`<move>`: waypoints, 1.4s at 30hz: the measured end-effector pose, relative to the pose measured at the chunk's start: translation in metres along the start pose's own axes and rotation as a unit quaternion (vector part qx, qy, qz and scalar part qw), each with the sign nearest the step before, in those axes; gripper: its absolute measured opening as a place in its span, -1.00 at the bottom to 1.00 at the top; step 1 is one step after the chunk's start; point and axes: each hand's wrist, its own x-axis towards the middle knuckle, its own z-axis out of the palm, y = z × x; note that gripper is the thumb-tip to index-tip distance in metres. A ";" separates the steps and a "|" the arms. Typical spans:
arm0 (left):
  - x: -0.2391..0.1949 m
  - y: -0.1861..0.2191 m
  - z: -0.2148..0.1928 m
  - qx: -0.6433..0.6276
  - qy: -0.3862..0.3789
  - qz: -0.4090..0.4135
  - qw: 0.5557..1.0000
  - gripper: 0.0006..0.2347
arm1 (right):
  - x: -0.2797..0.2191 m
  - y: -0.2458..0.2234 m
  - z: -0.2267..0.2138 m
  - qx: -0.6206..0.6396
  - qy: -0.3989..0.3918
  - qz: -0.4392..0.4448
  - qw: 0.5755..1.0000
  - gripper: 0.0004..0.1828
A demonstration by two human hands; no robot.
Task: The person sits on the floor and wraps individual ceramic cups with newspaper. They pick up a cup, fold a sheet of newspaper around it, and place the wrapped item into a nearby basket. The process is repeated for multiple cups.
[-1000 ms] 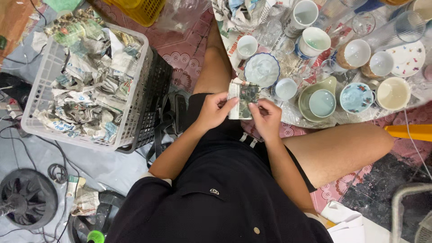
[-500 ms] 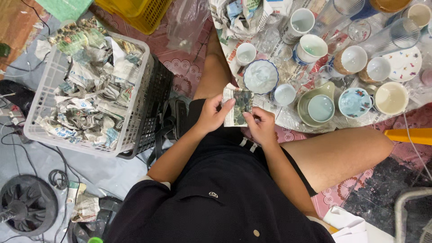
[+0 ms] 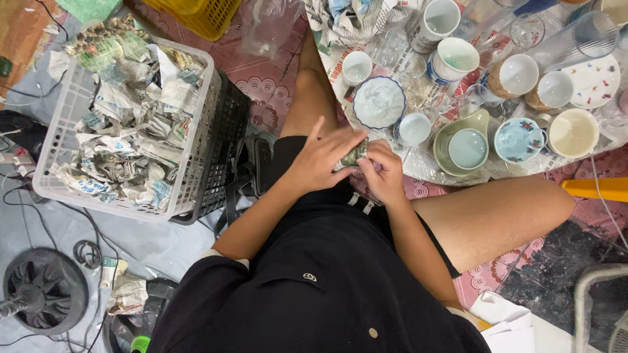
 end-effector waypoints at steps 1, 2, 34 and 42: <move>-0.001 -0.001 0.002 -0.026 -0.018 -0.002 1.000 -0.33 | 0.002 -0.002 -0.002 -0.015 -0.008 -0.024 1.000 -0.92; -0.001 -0.003 0.004 -0.037 -0.009 -0.009 0.999 -0.35 | 0.005 -0.005 -0.004 -0.032 -0.009 -0.032 0.999 -0.89; -0.058 -0.066 -0.066 -0.158 0.055 -0.011 0.986 -0.84 | 0.064 -0.045 0.051 -0.152 -0.150 -0.027 0.976 -0.79; -0.125 -0.074 -0.119 -0.083 0.135 -0.215 0.964 -0.67 | 0.083 -0.088 0.109 -0.118 -0.251 -0.020 0.961 -0.56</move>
